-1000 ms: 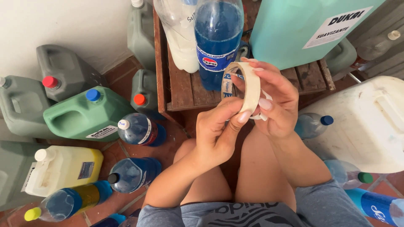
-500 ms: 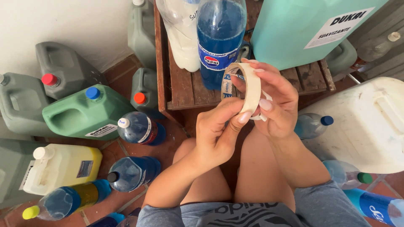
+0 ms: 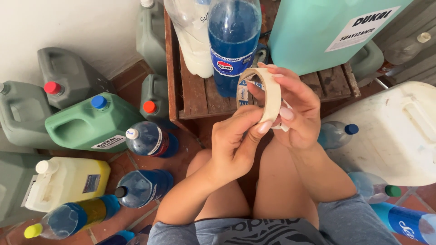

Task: Applying adhesive tape to plastic bottles and writing labels on them using a marker.

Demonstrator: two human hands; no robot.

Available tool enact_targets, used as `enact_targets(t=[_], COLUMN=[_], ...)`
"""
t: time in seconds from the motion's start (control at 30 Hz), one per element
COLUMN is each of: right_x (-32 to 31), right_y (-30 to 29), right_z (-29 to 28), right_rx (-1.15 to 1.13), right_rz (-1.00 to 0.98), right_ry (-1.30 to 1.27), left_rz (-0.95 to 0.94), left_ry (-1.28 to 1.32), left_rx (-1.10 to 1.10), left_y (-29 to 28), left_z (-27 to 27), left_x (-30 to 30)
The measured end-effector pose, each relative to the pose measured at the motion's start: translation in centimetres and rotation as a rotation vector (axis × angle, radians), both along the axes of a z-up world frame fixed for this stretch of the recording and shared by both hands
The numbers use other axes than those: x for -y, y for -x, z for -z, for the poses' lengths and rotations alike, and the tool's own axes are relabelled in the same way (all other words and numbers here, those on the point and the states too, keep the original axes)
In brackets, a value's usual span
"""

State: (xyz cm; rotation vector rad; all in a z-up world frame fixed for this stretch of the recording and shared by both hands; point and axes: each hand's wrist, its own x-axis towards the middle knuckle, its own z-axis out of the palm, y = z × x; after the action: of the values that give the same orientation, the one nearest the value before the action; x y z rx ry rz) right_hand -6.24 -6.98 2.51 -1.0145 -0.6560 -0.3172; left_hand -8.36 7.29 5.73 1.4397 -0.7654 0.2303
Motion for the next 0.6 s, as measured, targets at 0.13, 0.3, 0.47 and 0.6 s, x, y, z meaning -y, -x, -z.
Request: enact_targets(t=[0.13,0.3,0.47,0.6], right_x=[0.35,0.35,0.38,0.41], right_y=[-0.08,-0.05,-0.09,-0.03], right_z=[0.24,0.33,0.31,0.23], right_rx=[0.024,0.015,0.024,0.014], right_rz=[0.0,0.009,0.022,0.032], right_ry=[0.006,-0.006,-0.003,0.007], left_rz=[0.028,0.019,0.015,-0.004], left_ry=[0.023,0.003,0.006,-0.015], left_rx=[-0.015,-0.018,-0.018,-0.009], left_y=[0.05,0.08,0.06,0.04], left_z=[-0.17,-0.29,-0.15,0.09], left_x=[0.11,0.18,0.23,0.22])
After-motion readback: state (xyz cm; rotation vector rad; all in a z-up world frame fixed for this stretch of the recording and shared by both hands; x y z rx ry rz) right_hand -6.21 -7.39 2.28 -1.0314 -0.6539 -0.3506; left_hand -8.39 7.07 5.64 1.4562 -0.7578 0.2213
